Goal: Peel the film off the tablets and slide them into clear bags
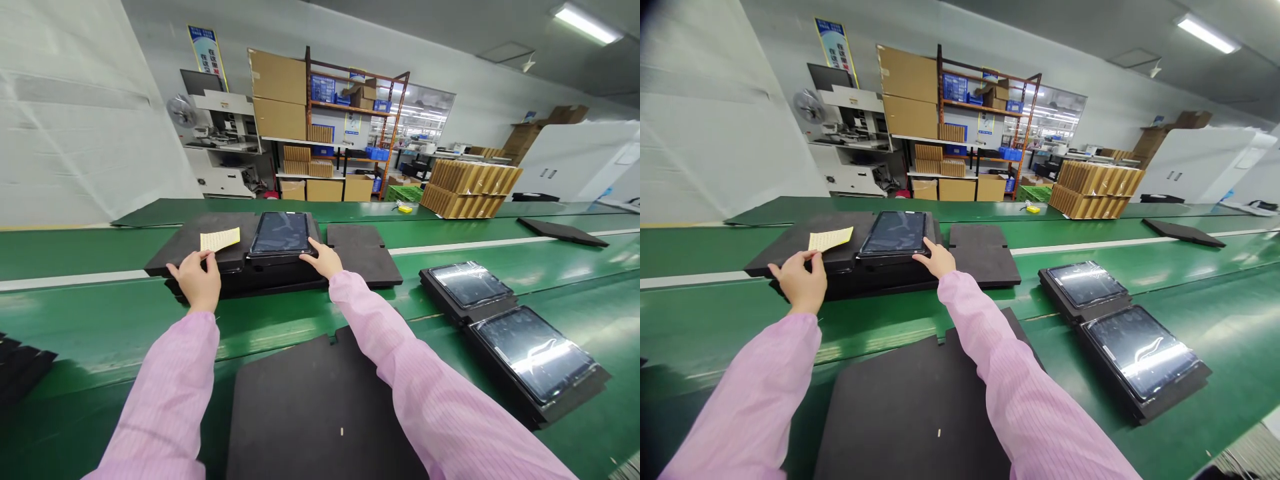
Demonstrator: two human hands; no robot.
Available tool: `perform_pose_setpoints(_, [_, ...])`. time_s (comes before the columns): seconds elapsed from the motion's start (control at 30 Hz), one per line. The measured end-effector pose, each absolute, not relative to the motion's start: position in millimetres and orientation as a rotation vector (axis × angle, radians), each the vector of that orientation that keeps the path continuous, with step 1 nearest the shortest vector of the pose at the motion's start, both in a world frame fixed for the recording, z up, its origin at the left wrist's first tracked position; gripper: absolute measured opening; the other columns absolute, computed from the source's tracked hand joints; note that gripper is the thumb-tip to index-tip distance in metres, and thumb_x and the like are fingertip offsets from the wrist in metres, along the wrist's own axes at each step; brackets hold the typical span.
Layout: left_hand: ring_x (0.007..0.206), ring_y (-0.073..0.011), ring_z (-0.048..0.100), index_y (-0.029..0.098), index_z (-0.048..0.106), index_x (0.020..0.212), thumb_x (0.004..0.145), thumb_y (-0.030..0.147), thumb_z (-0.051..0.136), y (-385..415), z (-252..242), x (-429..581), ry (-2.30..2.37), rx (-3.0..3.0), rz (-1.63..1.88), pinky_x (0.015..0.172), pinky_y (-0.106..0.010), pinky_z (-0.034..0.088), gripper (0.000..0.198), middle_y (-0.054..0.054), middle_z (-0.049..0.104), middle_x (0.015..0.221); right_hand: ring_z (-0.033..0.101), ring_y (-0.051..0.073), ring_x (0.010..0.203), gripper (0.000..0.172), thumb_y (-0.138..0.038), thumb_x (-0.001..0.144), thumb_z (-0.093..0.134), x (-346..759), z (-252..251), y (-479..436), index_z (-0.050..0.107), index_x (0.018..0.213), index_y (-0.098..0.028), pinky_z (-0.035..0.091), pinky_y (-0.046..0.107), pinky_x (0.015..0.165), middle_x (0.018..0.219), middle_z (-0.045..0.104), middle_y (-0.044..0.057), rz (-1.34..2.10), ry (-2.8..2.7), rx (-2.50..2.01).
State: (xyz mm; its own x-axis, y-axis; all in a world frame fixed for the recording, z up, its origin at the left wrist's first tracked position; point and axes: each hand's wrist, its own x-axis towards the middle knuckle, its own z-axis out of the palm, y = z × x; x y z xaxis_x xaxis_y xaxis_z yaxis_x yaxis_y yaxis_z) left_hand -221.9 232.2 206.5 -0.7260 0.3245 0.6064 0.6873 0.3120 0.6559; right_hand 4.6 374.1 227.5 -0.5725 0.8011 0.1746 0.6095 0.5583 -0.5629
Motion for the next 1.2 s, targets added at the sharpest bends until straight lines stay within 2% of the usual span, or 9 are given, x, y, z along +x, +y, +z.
perform_pose_setpoints(0.1, [0.114, -0.0311, 0.063, 0.017, 0.06, 0.085, 0.089, 0.025, 0.044, 232, 207, -220, -2.236, -0.904, -1.369, 0.114, -0.066, 0.022, 0.018, -0.018, 0.072, 0.105, 0.06, 0.027, 0.12, 0.059, -0.05, 0.096, 0.055, 6, 224, 373, 0.039, 0.15, -0.034, 0.048, 0.036, 0.098, 0.131, 0.063, 0.007, 0.644, -2.379, -1.142])
perform_pose_setpoints(0.23, [0.115, -0.0306, 0.064, 0.016, 0.063, 0.088, 0.089, 0.024, 0.045, 231, 219, -219, -2.225, -0.959, -1.329, 0.111, -0.061, 0.029, 0.02, -0.017, 0.074, 0.105, 0.06, 0.027, 0.12, 0.058, -0.046, 0.098, 0.054, 8, 224, 370, 0.037, 0.151, -0.031, 0.048, 0.039, 0.099, 0.132, 0.062, 0.009, 0.669, -2.399, -1.131])
perform_pose_setpoints(0.43, [0.117, -0.0254, 0.064, 0.018, 0.067, 0.087, 0.091, 0.03, 0.046, 232, 233, -219, -2.165, -1.104, -1.236, 0.117, -0.049, 0.023, 0.024, -0.014, 0.076, 0.108, 0.061, 0.027, 0.115, 0.047, -0.039, 0.099, 0.057, 12, 230, 372, 0.047, 0.142, -0.022, 0.051, 0.05, 0.098, 0.135, 0.058, 0.012, 0.716, -2.425, -1.084])
perform_pose_setpoints(0.67, [0.112, -0.0286, 0.065, 0.02, 0.065, 0.079, 0.085, 0.029, 0.046, 211, 217, -222, -2.198, -1.138, -1.134, 0.112, -0.05, 0.031, 0.022, -0.013, 0.076, 0.094, 0.06, 0.027, 0.116, 0.039, -0.032, 0.097, 0.061, 16, 234, 373, 0.054, 0.133, -0.02, 0.052, 0.05, 0.097, 0.135, 0.057, 0.011, 0.751, -2.453, -1.038])
perform_pose_setpoints(0.83, [0.119, -0.0298, 0.06, 0.021, 0.062, 0.078, 0.083, 0.03, 0.045, 207, 221, -222, -2.241, -1.143, -1.069, 0.11, -0.053, 0.033, 0.02, -0.014, 0.075, 0.107, 0.059, 0.028, 0.118, 0.041, -0.031, 0.095, 0.063, 28, 233, 367, 0.054, 0.133, -0.02, 0.051, 0.052, 0.098, 0.138, 0.055, 0.011, 0.763, -2.462, -1.035])
perform_pose_setpoints(0.97, [0.119, -0.0318, 0.059, 0.022, 0.063, 0.083, 0.082, 0.031, 0.043, 206, 226, -217, -2.291, -1.166, -1.021, 0.109, -0.057, 0.033, 0.023, -0.015, 0.074, 0.108, 0.06, 0.028, 0.117, 0.039, -0.031, 0.095, 0.063, 64, 234, 374, 0.056, 0.131, -0.019, 0.052, 0.051, 0.097, 0.136, 0.056, 0.011, 0.756, -2.416, -1.113])
perform_pose_setpoints(1.07, [0.128, -0.0379, 0.054, 0.015, 0.067, 0.101, 0.079, 0.037, 0.041, 199, 233, -206, -2.32, -1.206, -0.972, 0.11, -0.061, 0.032, 0.04, -0.023, 0.066, 0.127, 0.061, 0.026, 0.114, 0.035, -0.032, 0.096, 0.062, 107, 235, 386, 0.058, 0.128, -0.019, 0.053, 0.049, 0.095, 0.133, 0.058, 0.01, 0.735, -2.356, -1.285])
perform_pose_setpoints(1.13, [0.135, -0.0419, 0.047, 0.006, 0.062, 0.119, 0.077, 0.042, 0.038, 192, 238, -193, -2.322, -1.228, -0.94, 0.111, -0.062, 0.032, 0.061, -0.029, 0.056, 0.139, 0.062, 0.025, 0.112, 0.033, -0.033, 0.096, 0.062, 142, 235, 390, 0.058, 0.126, -0.019, 0.054, 0.047, 0.093, 0.131, 0.059, 0.01, 0.727, -2.317, -1.41])
perform_pose_setpoints(1.2, [0.14, -0.0429, 0.041, 0.003, 0.056, 0.132, 0.075, 0.05, 0.036, 178, 238, -175, -2.314, -1.255, -0.954, 0.114, -0.061, 0.03, 0.077, -0.029, 0.05, 0.145, 0.063, 0.024, 0.11, 0.032, -0.033, 0.096, 0.061, 179, 233, 384, 0.059, 0.125, -0.019, 0.055, 0.046, 0.092, 0.129, 0.06, 0.01, 0.729, -2.291, -1.519])
